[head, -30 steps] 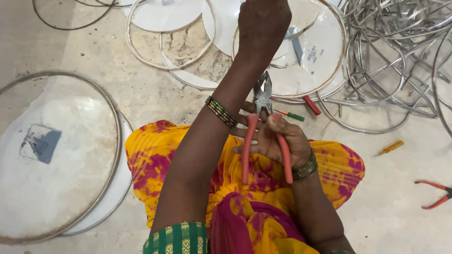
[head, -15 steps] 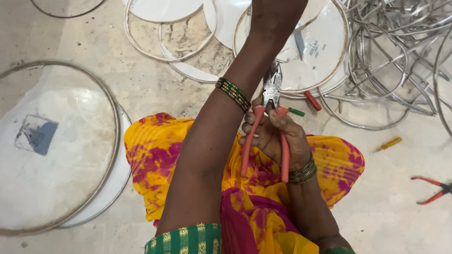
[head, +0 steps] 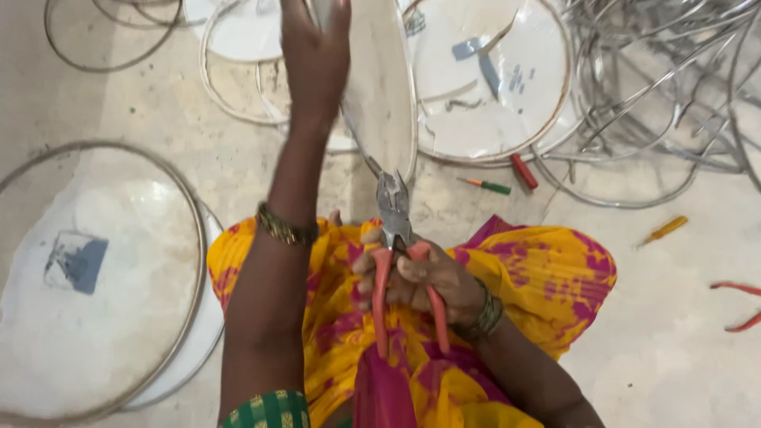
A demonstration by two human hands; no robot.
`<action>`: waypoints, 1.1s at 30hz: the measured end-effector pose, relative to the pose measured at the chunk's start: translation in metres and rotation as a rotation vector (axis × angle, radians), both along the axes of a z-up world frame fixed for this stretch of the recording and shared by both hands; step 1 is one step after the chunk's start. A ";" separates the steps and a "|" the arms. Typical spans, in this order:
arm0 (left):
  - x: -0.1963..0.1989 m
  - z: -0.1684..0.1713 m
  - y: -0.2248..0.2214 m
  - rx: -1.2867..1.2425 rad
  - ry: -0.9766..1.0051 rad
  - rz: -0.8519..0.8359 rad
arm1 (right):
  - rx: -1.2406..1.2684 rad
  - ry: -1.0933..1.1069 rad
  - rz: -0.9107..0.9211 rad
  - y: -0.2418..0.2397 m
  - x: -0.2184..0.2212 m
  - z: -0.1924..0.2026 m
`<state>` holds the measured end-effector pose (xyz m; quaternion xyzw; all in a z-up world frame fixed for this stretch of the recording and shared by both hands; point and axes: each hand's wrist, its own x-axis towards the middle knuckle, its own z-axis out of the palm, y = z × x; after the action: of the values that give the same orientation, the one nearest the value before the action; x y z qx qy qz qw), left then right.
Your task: The person sits on the floor and uses pliers to manipulate the metal rims of circular drumheads, using a screwdriver to pry and align the components.
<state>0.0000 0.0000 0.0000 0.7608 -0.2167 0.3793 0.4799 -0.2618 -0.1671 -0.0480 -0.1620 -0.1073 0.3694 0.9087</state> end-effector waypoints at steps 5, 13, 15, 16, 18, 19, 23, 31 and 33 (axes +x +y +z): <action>-0.033 -0.035 0.009 -0.459 0.365 -0.195 | -0.118 -0.100 0.002 0.000 0.005 -0.002; -0.030 -0.021 0.006 -0.364 0.123 -0.112 | -0.245 -0.127 0.073 0.003 0.032 0.015; -0.032 -0.016 0.012 -0.404 0.178 -0.114 | -0.249 -0.159 0.118 0.007 0.039 0.015; -0.033 -0.013 0.017 -0.424 0.207 -0.117 | -0.250 -0.174 0.140 0.009 0.042 0.015; -0.034 -0.006 0.029 -0.417 0.234 -0.042 | -0.288 -0.181 0.180 0.014 0.049 0.014; -0.034 -0.001 0.037 -0.412 0.243 -0.004 | -0.306 -0.189 0.201 0.019 0.054 0.013; -0.039 0.016 0.060 -0.374 0.119 0.081 | -0.272 -0.210 0.309 0.039 0.074 0.002; -0.049 0.030 0.083 -0.330 0.039 0.147 | -0.138 -0.170 0.412 0.069 0.086 -0.031; -0.046 0.026 0.090 -0.314 -0.039 0.152 | -0.126 -0.172 0.389 0.068 0.086 -0.034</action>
<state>-0.0465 0.0895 0.0263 0.6832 -0.1059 0.4584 0.5585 -0.1763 -0.0991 -0.0816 -0.2253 -0.1903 0.5287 0.7959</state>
